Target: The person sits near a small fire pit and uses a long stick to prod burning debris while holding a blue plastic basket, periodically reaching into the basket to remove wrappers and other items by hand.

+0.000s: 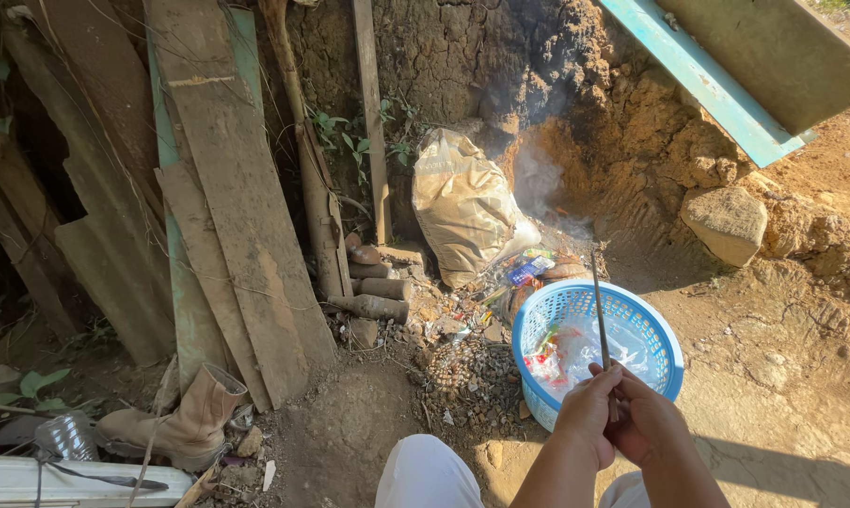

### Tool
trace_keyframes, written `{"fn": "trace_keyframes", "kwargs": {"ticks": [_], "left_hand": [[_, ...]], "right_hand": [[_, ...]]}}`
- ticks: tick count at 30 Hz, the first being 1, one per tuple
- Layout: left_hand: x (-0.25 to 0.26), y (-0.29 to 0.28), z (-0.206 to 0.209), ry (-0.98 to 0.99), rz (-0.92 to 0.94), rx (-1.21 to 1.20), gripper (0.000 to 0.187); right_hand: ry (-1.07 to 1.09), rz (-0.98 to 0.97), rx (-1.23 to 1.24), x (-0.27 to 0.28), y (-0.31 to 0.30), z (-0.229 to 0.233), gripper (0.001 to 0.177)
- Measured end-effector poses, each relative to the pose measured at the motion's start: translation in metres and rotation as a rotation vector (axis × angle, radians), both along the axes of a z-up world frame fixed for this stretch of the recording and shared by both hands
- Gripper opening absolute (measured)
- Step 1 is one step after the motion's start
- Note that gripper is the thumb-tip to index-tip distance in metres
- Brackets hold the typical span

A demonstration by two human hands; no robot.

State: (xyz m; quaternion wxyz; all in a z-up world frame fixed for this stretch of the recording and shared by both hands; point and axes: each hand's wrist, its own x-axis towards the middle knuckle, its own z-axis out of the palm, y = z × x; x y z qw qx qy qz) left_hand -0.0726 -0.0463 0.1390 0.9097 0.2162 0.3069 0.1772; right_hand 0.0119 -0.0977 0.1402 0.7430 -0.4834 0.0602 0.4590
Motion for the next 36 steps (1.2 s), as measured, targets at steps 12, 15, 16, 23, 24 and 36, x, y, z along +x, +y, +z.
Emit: {"fn": "trace_keyframes", "kwargs": {"ticks": [12,15,16,23,24,36], "left_hand": [[-0.001,-0.010,-0.008,0.093,0.005,0.021,0.039],[-0.002,-0.011,-0.008,0.130,0.055,0.038,0.038],[-0.003,-0.011,-0.007,0.151,0.078,0.051,0.038],[0.005,-0.008,-0.030,0.331,0.032,0.070,0.035],[0.010,-0.005,-0.037,0.333,0.040,0.072,0.034],[0.076,0.035,-0.068,0.580,-0.033,0.147,0.051]], "right_hand": [[-0.035,0.069,-0.066,-0.015,-0.011,0.012,0.037],[-0.105,0.050,-0.189,-0.018,-0.013,0.013,0.037],[-0.120,0.074,-0.166,-0.015,-0.014,0.007,0.038],[-0.192,0.149,-0.144,0.024,-0.009,-0.067,0.042],[-0.214,0.158,-0.154,0.025,-0.009,-0.068,0.042],[-0.653,0.115,-0.745,0.068,0.035,-0.067,0.034]]}}
